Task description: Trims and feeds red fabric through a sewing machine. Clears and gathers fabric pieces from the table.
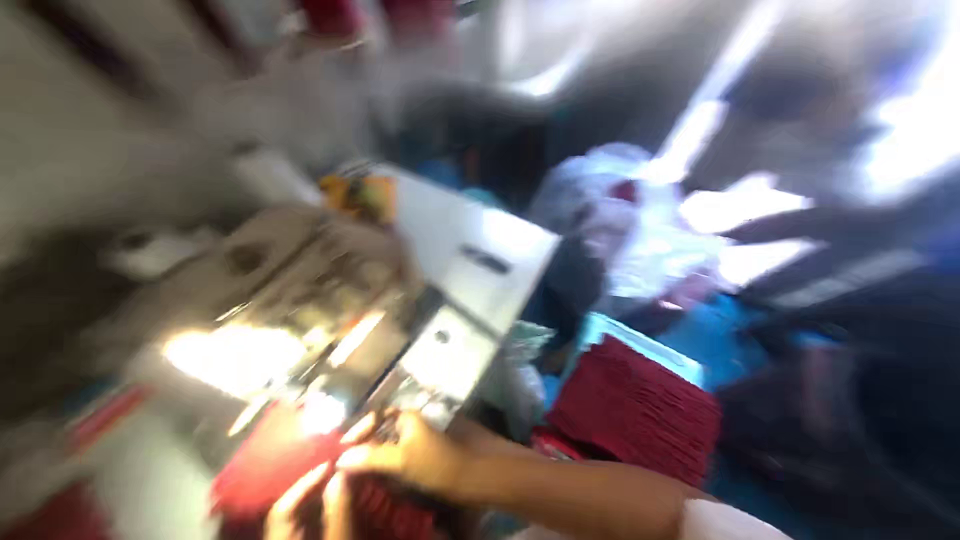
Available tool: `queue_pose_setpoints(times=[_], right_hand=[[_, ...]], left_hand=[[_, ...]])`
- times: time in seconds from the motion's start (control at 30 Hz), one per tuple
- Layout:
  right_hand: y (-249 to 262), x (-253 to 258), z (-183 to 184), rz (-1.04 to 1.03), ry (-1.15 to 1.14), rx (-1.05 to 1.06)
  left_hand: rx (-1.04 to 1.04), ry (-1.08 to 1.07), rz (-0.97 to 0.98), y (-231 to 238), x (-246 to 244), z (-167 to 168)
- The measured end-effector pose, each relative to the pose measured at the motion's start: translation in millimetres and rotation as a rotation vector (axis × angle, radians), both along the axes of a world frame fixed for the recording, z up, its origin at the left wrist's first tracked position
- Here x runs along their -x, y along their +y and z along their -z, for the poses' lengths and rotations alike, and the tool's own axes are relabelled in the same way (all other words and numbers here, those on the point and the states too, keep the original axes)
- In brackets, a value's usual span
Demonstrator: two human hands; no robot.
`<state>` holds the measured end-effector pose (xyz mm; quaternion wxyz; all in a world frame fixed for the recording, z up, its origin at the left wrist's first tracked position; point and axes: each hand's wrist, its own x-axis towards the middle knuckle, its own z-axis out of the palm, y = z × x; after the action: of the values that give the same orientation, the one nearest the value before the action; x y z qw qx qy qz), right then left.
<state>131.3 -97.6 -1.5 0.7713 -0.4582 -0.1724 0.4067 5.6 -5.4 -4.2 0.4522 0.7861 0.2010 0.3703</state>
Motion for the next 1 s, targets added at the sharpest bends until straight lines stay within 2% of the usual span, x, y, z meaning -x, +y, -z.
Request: queue_pose_setpoints(times=[0.07,0.2,0.27,0.5,0.7,1.0], right_hand=[[-1,-5,-10,0.003,-0.028,0.070],[2,-3,-6,0.037,-0.046,0.124],[1,-4,-7,0.015,0.021,0.140],[-4,-2,-10,0.019,0.046,0.117],[-8,0,-10,-0.002,0.068,0.118],[-12,3,-2,0.042,-0.153,0.106]], left_hand=[[0.066,0.007,-0.107,-8,-10,-5],[0.117,0.072,-0.232,-13,-11,-9],[0.143,0.088,-0.246,-14,-10,-10],[0.193,0.042,-0.235,-20,-12,-11],[0.022,0.110,-0.280,-24,-7,-6],[-0.376,0.242,-0.376,-27,-8,-12]])
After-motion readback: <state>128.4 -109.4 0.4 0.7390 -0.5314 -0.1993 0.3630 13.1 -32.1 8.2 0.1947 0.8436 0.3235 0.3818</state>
